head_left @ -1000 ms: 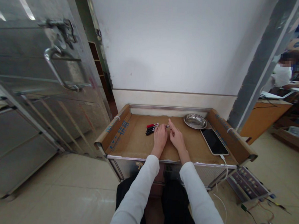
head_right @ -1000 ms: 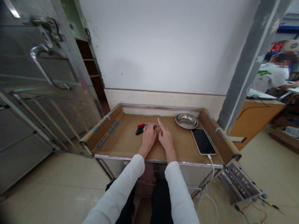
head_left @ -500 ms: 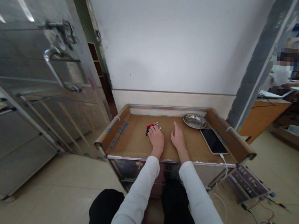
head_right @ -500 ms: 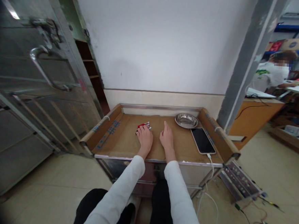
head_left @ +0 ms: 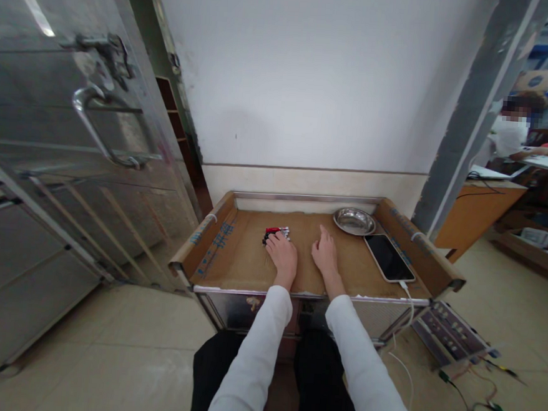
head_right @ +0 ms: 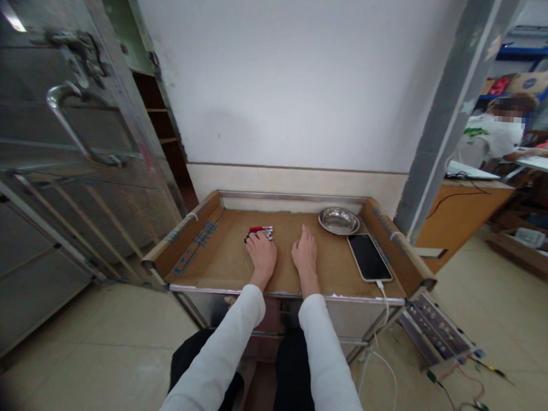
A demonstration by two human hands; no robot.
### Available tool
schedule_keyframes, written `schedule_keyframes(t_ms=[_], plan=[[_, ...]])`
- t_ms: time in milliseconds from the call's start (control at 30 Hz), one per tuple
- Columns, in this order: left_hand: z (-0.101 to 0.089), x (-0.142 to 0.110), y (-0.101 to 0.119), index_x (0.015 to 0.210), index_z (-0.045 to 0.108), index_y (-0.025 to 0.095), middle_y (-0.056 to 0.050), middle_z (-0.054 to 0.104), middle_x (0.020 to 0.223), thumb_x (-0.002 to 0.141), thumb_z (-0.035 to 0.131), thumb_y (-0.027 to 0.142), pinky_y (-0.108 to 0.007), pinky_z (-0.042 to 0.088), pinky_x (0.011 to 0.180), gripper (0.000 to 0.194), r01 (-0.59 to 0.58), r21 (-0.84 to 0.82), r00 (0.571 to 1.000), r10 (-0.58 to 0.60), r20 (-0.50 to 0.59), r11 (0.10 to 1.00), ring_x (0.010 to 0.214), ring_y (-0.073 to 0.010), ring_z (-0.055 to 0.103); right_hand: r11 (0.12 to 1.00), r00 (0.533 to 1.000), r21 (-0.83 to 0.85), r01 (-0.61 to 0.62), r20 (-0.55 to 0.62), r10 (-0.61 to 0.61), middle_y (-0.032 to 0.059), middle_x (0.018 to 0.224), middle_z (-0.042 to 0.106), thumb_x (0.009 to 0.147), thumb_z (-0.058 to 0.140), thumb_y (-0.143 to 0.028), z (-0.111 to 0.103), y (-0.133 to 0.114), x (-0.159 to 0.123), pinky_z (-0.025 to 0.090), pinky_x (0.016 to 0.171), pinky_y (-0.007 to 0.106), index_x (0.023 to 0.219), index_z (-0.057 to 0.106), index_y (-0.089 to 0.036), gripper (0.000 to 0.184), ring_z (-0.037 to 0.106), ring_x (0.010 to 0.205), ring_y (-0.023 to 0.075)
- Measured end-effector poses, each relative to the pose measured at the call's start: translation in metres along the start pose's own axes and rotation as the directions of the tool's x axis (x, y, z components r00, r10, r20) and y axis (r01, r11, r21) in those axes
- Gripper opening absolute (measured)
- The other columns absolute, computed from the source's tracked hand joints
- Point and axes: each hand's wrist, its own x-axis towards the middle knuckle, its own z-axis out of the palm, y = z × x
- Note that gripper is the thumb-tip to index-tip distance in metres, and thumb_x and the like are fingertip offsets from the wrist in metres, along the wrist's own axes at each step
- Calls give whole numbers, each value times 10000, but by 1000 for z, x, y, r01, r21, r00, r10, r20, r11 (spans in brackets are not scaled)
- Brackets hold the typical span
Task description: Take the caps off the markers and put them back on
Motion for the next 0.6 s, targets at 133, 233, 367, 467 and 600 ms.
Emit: schedule_keyframes(t_ms=[133,233,367,467,600], plan=[[0,3,-1,994,517,96,-188,557,1031,835,403,147,-411,439,840,202,27,-36,999,-28,-17,999,983,-288,537,1000,1000,-17,-26,-17,26,189,1364,484,814,357,-93,-1,-1,-1,367,1032,396,1350,414,-46,541,463,1233,234],[1,4,3,1007,515,92,-188,547,1047,865,357,134,-403,432,846,217,-41,-39,999,41,8,998,991,-279,536,996,996,-47,-78,-43,76,204,1313,523,818,360,-91,-1,-1,-1,379,1002,384,1315,449,-33,508,497,1184,236],[7,8,12,986,534,107,-148,566,1020,889,327,98,-364,409,884,228,-372,-137,913,389,122,918,1003,-242,536,984,995,-147,-97,-5,98,203,1281,547,827,374,-88,-3,-4,-1,364,997,364,1203,551,-39,419,502,1160,241],[15,13,17,989,542,125,-127,577,1037,881,377,103,-349,407,896,199,-537,-247,779,586,223,807,1018,-224,529,970,996,-231,-77,32,86,204,1247,566,843,383,-96,-4,-8,0,363,976,353,1139,591,-45,365,507,1132,243],[26,20,14,1013,546,144,-119,565,1080,852,421,95,-369,406,917,210,-546,-316,733,625,270,776,1043,-220,513,956,994,-283,-83,49,101,189,1124,618,844,389,-87,-8,-11,-1,383,913,342,1105,602,-56,339,526,1058,244]])
